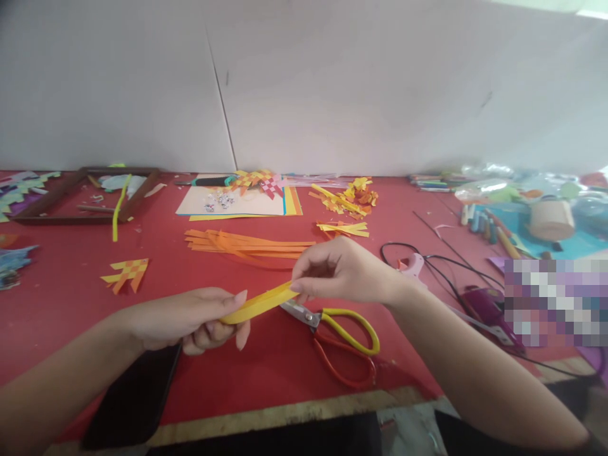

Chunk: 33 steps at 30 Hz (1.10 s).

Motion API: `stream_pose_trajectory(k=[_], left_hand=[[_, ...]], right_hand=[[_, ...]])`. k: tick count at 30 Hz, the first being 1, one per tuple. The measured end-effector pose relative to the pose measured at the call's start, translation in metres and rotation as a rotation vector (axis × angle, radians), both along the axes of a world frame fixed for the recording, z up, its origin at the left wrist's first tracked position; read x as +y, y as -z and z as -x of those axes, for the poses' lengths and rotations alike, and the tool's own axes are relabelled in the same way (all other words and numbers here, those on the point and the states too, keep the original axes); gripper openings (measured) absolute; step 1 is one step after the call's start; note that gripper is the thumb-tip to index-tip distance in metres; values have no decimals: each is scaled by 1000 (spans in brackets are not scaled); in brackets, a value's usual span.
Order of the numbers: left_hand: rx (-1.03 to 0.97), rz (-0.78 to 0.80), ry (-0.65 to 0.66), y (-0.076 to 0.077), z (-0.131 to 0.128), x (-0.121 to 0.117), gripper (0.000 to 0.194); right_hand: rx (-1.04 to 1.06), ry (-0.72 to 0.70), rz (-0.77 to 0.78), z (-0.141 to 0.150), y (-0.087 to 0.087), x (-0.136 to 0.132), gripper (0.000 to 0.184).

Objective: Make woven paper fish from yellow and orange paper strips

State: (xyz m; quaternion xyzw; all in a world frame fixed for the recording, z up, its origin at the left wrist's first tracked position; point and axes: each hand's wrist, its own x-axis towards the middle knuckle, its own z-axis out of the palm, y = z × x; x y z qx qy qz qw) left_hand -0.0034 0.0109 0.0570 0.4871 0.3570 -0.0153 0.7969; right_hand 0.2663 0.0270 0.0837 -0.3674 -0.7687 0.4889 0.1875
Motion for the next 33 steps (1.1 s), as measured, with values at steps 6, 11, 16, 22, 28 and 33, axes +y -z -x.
stream_pose_trajectory(k=[6, 11, 16, 22, 28, 33], left_hand=[[-94, -63, 115, 5, 5, 3, 49], [-61, -96, 99, 3, 5, 2, 46], [-50, -142, 68, 2, 0, 2, 40], [-97, -92, -59, 16, 7, 8, 37], [-115, -24, -182, 27, 22, 14, 32], [-157, 49, -177, 24, 24, 17, 38]], right_hand=[[100, 101, 220, 2, 1, -1, 16], [133, 101, 199, 1, 1, -1, 13], [151, 123, 170, 1, 0, 0, 13], [125, 185, 175, -5, 1, 10, 17], [119, 236, 185, -12, 10, 22, 21], [136, 242, 203, -12, 14, 26, 23]])
